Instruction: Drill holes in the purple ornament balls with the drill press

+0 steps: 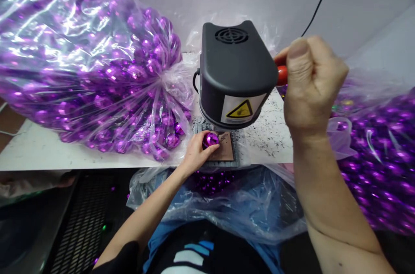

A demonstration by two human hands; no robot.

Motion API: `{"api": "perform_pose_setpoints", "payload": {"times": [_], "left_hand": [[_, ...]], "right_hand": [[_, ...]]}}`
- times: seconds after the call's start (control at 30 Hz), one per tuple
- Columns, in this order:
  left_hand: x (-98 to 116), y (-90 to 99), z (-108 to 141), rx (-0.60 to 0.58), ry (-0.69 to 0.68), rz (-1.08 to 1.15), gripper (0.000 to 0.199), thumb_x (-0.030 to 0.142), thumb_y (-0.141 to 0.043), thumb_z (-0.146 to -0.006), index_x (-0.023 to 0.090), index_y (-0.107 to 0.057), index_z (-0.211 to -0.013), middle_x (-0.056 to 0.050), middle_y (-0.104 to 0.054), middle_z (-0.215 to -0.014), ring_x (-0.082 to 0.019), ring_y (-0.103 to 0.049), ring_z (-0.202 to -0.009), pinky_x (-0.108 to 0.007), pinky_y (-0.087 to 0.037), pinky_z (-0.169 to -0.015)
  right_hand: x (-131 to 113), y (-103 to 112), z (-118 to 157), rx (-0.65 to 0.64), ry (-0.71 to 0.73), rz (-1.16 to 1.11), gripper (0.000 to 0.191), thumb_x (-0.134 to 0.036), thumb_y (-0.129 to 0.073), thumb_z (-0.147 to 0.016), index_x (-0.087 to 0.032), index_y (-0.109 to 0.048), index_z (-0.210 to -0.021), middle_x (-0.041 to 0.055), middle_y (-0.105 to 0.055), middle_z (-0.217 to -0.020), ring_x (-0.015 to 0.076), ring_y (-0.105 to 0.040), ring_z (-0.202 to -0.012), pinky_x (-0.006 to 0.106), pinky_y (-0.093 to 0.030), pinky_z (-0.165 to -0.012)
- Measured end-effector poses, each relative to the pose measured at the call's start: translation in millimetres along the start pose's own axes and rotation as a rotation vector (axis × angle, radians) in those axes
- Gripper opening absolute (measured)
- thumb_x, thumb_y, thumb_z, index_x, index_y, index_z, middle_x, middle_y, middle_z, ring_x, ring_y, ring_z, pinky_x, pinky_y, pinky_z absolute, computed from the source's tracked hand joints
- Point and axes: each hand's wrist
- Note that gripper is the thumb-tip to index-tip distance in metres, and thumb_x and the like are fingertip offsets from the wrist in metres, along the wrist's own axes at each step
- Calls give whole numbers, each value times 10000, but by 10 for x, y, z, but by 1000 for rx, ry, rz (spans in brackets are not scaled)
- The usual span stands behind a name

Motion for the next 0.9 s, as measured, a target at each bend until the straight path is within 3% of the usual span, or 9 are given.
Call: {"api": "perform_pose_setpoints", "payload": {"times": [0.1,0.2,0.3,0.5,0.63,0.77,0.9], "left_hand": [[37,-67,-15,21,-127,-158,394,382,-715,-842,188,-592,-1162,-78,-646,-1119,-246,-570,-1038,-384,-452,-919],[46,-185,-28,57,-159,-238,348,369,-737,-808,200,-604,-1080,-70,-631,-1075,-254,-553,-1030,-394,-434,-916],[27,-309,-34,107,-132,-215,308,321,-738,-783,201,-585,-1021,-59,-621,-1018,-247,-550,-1002,-402,-429,-920],[-6,-401,-11,148,-130,-84,354,300,-695,-796,209,-550,-1106,-51,-633,-1051,-247,-566,-1061,-469,-383,-1046],[-9,-416,9,143,-94,-77,316,313,-677,-809,210,-567,-1087,-53,-644,-1035,-255,-579,-1074,-505,-371,-1079],[-1,-436,20,127,-66,-65,307,311,-700,-790,231,-603,-1070,-58,-656,-1059,-269,-583,-1098,-514,-389,-1083],[8,-433,30,104,-34,-20,362,321,-729,-776,254,-600,-1107,-58,-663,-1094,-276,-587,-1118,-533,-412,-1079]], "right_hand": [[53,-9,27,-34,21,50,484,-505,-383,-972,-88,-571,-812,-13,-463,-699,11,-417,-665,211,-359,-711],[78,-8,39,-67,53,102,491,-520,-386,-968,-93,-526,-771,-20,-417,-692,11,-354,-670,218,-323,-712],[54,5,22,-101,56,163,490,-530,-395,-960,-96,-515,-766,-24,-409,-685,8,-339,-672,221,-281,-693],[-4,25,-57,-168,-71,220,434,-474,-488,-920,-100,-503,-699,-45,-317,-599,-18,-259,-590,208,-227,-616],[3,14,-22,-117,-78,223,385,-382,-490,-920,-102,-448,-659,-35,-277,-598,-16,-256,-591,207,-207,-584],[31,29,121,-50,63,258,309,-299,-473,-935,-112,-454,-690,-26,-274,-614,-6,-253,-601,202,-205,-573],[62,81,397,87,208,330,170,-196,-516,-893,-133,-566,-744,-21,-411,-625,2,-318,-590,214,-248,-574]]}}
Point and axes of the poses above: each hand's wrist, its own z-axis away from the middle knuckle, its own y-axis out of the back of the hand, x = y × z
